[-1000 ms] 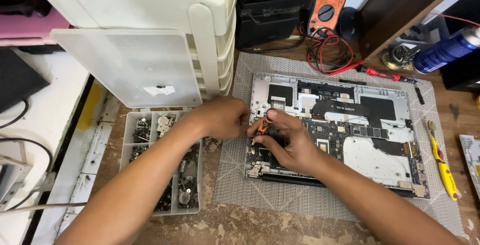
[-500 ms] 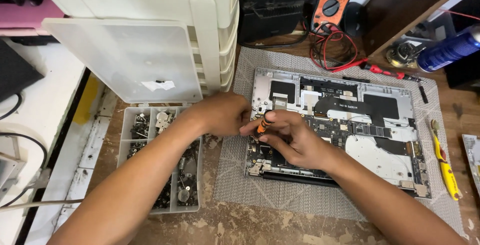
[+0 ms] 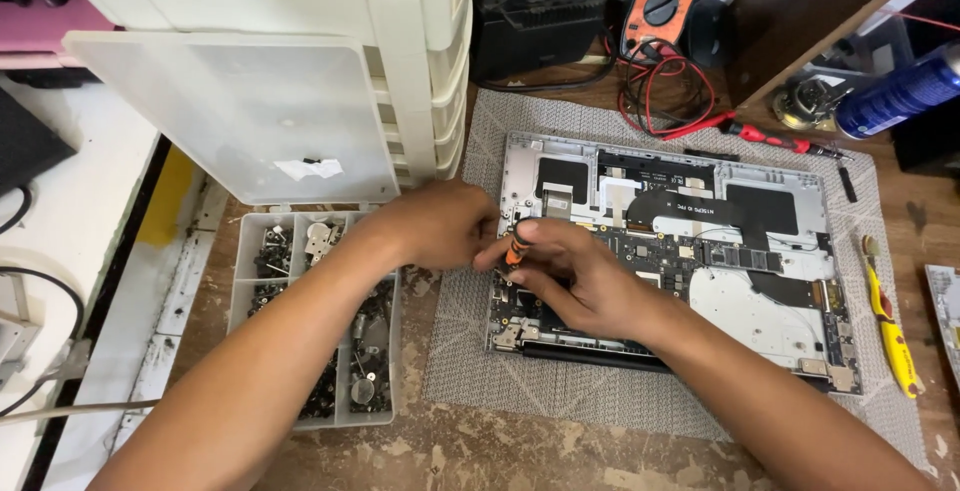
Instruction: Using a screwdriver to fasten screws into a laptop motherboard to secure it to the internal chassis.
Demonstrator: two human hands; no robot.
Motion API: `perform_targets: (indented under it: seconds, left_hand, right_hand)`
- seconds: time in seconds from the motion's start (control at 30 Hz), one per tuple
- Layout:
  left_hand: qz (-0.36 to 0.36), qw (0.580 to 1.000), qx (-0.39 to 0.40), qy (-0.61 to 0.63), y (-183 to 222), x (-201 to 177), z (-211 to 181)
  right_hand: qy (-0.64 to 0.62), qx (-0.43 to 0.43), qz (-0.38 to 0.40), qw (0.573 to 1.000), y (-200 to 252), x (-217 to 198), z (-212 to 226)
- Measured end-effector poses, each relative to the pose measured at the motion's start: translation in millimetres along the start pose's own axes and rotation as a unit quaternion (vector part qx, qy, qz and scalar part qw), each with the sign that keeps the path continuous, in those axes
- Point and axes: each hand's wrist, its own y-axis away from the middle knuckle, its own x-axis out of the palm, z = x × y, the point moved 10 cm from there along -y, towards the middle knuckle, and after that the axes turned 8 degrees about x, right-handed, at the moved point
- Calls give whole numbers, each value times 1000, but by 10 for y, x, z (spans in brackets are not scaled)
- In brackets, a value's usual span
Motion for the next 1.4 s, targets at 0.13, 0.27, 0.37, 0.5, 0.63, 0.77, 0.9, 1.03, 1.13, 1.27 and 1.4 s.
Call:
perform_targets:
  seconds: [0.13,0.27,0.37,0.5,0.63,0.77,0.9,1.03,1.13,1.27,1.4]
  left_hand:
    - [-3,1000,4,7,7,-15,-22]
    - [-10,1000,-5,-4,47,-81,-73]
    - [-10,1000,-7,4,55,-102,-99]
    - [-16,1000,-10,8,46,-92,-80]
    - [-25,1000,-7,9,45,-61,-63]
    - [-28,1000,-4,-6,70,-53,-77]
    - [-23,1000,-14,-13,95,-75,-179]
    - [-24,999,-19,-17,55,-46,-105]
    - [-17,1000,-14,-11,40,-37,-83]
    - [-20,1000,-13,-7,46,-50,-106]
    - [-23,1000,-14,-12,67,-44,-95]
  right_hand:
    - [5,-4,-10,1000,-41,-34,47]
    - [35,-11,-37,999,-28,-80,35]
    - [69,-22,-54,996,18,-79,84]
    - [97,-39,-70,992,42,-65,160]
    - [111,-77,-87,987,70,-29,146]
    - [143,-32,-130,981,82,-64,41]
    - [152,-20,-153,976,38,-103,95]
    - [111,-41,-114,986,26,-103,187]
    - [97,-38,-59,993,-33,-68,276]
    - [91,-40,-59,993,-6,-87,227]
    - [92,-62,-65,992,5,-63,264]
